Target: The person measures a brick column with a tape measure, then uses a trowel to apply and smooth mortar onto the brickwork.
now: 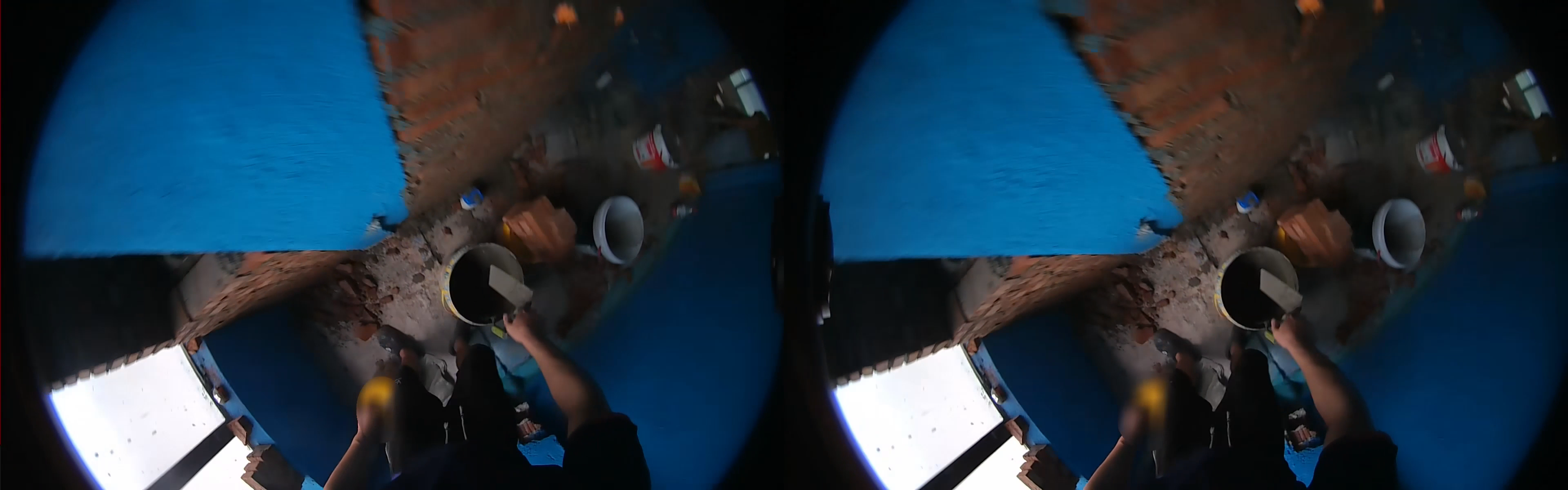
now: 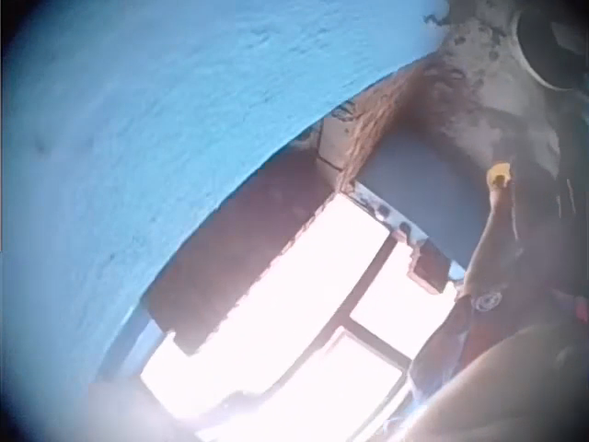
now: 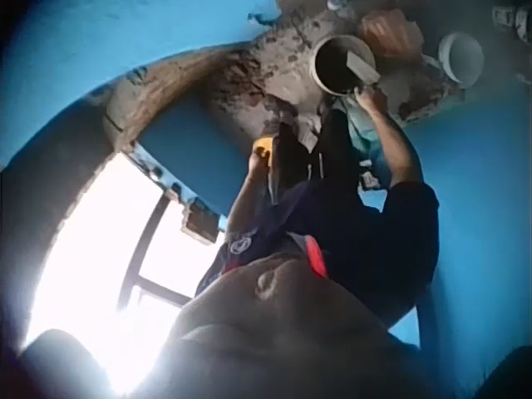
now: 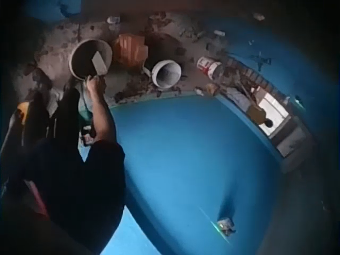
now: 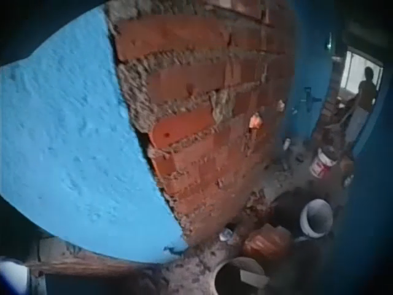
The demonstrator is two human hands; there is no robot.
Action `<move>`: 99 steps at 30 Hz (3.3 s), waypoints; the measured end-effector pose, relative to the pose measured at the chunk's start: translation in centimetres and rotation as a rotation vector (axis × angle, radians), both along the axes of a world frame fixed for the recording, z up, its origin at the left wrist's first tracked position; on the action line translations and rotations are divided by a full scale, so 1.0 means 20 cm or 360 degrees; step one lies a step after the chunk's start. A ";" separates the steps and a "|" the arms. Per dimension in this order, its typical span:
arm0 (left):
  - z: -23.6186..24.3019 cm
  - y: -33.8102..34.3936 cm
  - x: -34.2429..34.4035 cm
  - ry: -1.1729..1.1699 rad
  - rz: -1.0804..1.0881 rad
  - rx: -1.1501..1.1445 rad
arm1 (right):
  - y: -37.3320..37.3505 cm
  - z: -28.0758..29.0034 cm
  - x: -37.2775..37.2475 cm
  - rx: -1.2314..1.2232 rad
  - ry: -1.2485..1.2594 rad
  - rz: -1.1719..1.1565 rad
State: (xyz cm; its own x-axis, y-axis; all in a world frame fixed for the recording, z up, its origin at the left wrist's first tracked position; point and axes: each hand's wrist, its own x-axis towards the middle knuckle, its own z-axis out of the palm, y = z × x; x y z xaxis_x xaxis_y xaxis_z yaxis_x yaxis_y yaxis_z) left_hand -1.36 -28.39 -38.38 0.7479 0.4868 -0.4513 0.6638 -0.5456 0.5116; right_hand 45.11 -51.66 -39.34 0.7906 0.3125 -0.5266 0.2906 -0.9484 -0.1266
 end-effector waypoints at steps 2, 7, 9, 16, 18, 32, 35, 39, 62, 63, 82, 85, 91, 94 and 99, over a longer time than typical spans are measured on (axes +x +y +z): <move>-0.04 -0.06 0.10 0.0177 -0.0112 0.0012 | -0.05 -0.27 0.17 -0.0245 0.0293 -0.0223; -0.14 -0.18 0.09 0.0348 -0.0468 0.0234 | 0.23 -0.77 0.37 -0.0512 0.0189 0.0133; -0.23 -0.20 0.12 0.0328 -0.0659 0.0359 | 0.20 -1.19 0.39 -0.0638 -0.0035 0.0029; -0.41 -0.23 0.11 0.0150 -0.0607 0.0361 | 0.15 -1.91 0.38 -0.0930 0.0156 0.0851; -0.38 -0.19 0.23 0.0177 -0.0386 0.0159 | 0.13 -1.87 0.40 -0.0794 0.0128 0.0775; -0.35 -0.03 0.83 0.0749 -0.0466 0.0033 | 0.15 -1.65 0.47 -0.0516 0.0466 0.1119; -0.72 0.04 1.26 0.0204 -0.0340 0.0108 | 0.13 -1.66 0.46 -0.0482 0.0459 0.1168; -1.25 0.09 1.87 -0.0458 0.0539 -0.0350 | 0.16 -1.67 0.46 -0.0460 0.0560 0.1383; -1.43 -0.16 2.11 -0.0572 0.0826 -0.0409 | 0.19 -1.83 0.34 0.0058 0.0800 -0.0512; -1.43 -0.16 2.11 -0.0548 0.0810 -0.0383 | 0.18 -1.85 0.35 0.0096 0.0708 -0.0300; -1.06 0.02 1.30 0.0182 0.0505 0.0038 | -0.14 -0.92 0.38 0.0572 0.0922 -0.0464; -0.69 0.11 0.94 0.0563 0.0869 -0.0117 | -0.21 -0.64 0.41 0.0655 0.1051 -0.0613; -0.04 0.16 0.08 0.0883 0.1070 0.0116 | -0.23 -0.03 0.31 0.0685 0.0895 -0.0549; 0.13 0.16 0.00 0.1073 0.1174 0.0104 | -0.29 0.19 0.18 0.0759 0.0971 -0.0618; 0.46 0.18 -0.05 0.1102 0.0525 -0.0134 | -0.07 0.56 -0.10 0.0668 0.1010 -0.0933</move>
